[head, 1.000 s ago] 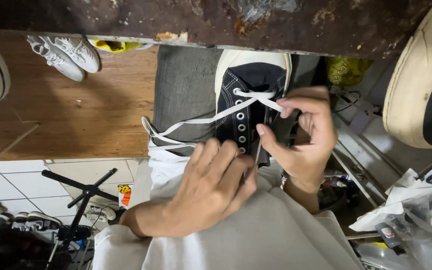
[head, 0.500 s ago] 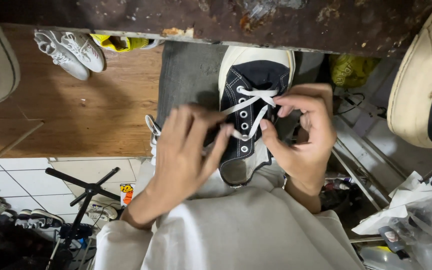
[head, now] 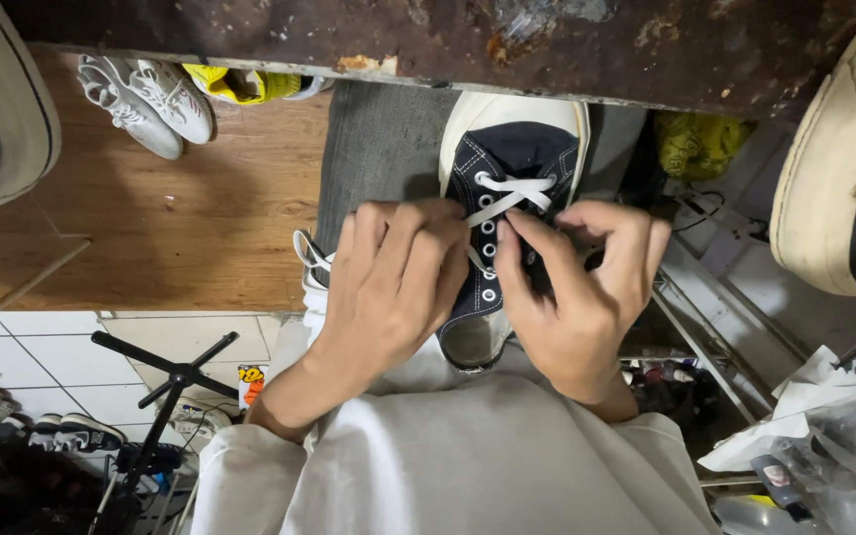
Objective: Threading shoelaces through the eyelets of a black canvas sneaker at a workbench.
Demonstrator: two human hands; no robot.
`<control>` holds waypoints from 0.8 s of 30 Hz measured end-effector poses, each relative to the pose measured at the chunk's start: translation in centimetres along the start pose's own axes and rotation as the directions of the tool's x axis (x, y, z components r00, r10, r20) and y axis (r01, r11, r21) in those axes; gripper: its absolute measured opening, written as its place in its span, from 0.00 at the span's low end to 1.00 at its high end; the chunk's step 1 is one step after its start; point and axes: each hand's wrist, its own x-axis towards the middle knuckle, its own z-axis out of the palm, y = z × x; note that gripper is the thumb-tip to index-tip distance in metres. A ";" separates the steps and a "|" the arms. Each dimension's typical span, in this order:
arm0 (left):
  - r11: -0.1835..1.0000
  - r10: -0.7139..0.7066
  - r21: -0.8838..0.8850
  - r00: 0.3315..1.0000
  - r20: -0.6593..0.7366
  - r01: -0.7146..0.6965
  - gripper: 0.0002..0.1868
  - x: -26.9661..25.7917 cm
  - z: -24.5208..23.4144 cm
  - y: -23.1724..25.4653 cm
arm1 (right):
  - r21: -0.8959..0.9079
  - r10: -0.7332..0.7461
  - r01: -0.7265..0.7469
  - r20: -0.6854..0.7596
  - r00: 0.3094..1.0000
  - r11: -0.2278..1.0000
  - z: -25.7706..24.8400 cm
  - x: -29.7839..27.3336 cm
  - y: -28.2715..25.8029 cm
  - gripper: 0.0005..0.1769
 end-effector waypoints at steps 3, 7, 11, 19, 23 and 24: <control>0.994 0.073 0.083 0.995 -0.065 -0.068 0.00 -0.2 0.0 0.0 | -0.048 0.024 -0.024 0.004 1.000 0.999 0.0 0.0 -0.5 0.02; 0.975 0.128 0.196 0.987 -0.093 -0.108 0.07 -0.5 -0.4 -0.3 | -0.194 0.057 -0.036 0.100 0.993 0.980 -0.2 -0.3 -1.3 0.08; 0.954 0.156 0.272 0.984 -0.087 -0.128 0.13 -1.4 -1.1 -1.2 | -0.262 0.060 -0.023 0.135 0.989 0.965 -0.3 -0.1 -2.1 0.11; 0.970 0.127 0.233 0.962 -0.242 -0.069 0.04 -2.8 -1.9 -2.2 | -0.329 0.088 -0.003 0.243 0.966 0.944 0.0 0.9 -2.7 0.11; 0.975 0.103 0.217 0.958 -0.266 -0.044 0.04 -3.5 -2.0 -2.6 | -0.315 0.101 -0.011 0.272 0.957 0.949 0.2 1.3 -2.1 0.05; 0.982 0.073 0.185 0.961 -0.266 -0.023 0.05 -3.9 -1.9 -2.7 | -0.263 0.110 -0.031 0.290 0.951 0.964 0.3 1.2 -1.8 0.03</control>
